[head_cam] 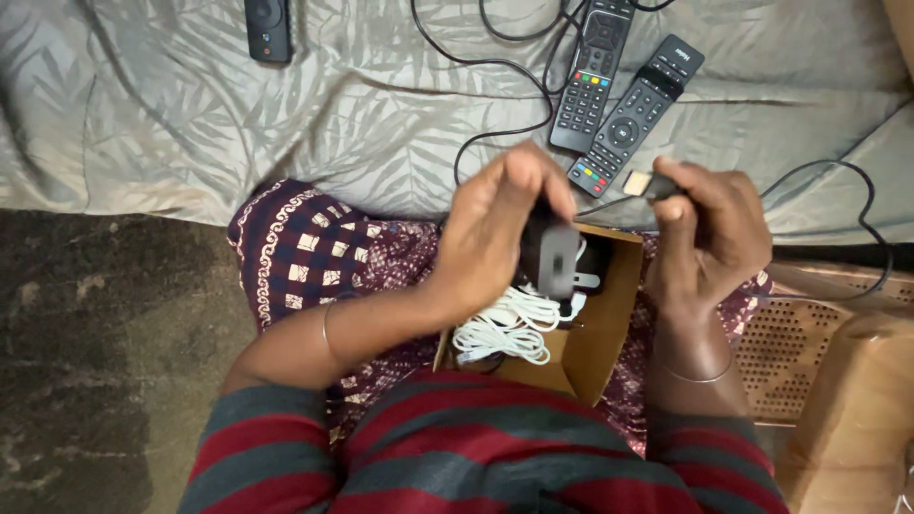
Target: The person organizes and packs various electronic cables and components into a small cardboard box. The person coils several white and black cables by hand, places them into the box along with a black power adapter, and سپس secures the box lid.
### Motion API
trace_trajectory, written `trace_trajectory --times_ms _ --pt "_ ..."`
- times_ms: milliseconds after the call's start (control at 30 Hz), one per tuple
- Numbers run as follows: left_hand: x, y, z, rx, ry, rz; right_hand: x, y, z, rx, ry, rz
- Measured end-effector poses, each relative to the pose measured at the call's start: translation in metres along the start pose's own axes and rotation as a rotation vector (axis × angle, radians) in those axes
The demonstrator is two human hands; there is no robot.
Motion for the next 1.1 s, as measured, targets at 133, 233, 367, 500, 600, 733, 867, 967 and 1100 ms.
trace_trajectory --times_ms 133,233,367,500,600,733,867,967,1100 --pt "-0.031 0.024 -0.022 0.184 0.129 -0.074 -0.002 0.003 0.01 -0.025 0.063 0.026" --pt "-0.042 0.037 -0.032 0.241 0.097 -0.129 -0.003 -0.001 0.01 -0.03 0.17 0.099" --pt "-0.05 0.043 -0.036 0.231 0.053 -0.182 -0.011 -0.008 0.008 -0.069 0.203 0.183" --pt "-0.05 0.044 -0.04 0.196 -0.039 -0.26 -0.018 -0.014 0.004 -0.089 0.243 0.253" --pt "-0.049 0.045 -0.039 0.225 0.032 -0.281 -0.023 -0.017 0.001 -0.096 0.284 0.299" --pt "-0.041 0.042 -0.042 0.19 -0.036 -0.338 -0.03 -0.018 -0.001 -0.123 0.315 0.458" --pt "-0.037 0.042 -0.042 0.214 0.01 -0.493 -0.038 -0.017 0.0 -0.145 0.325 0.533" --pt "-0.034 0.038 -0.041 0.205 -0.047 -0.618 -0.039 -0.017 0.001 -0.177 0.31 0.572" --pt "-0.033 0.035 -0.039 0.226 -0.035 -0.668 -0.037 -0.02 0.001 -0.18 0.308 0.482"
Point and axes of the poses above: each hand's wrist, its own z-axis away from the middle knuckle, its own y-axis out of the back of the hand, x = y × z, the point moved 4 cm from there along -z, towards the middle knuckle, and after that the axes turned 3 degrees about z, right-handed, at the moved point
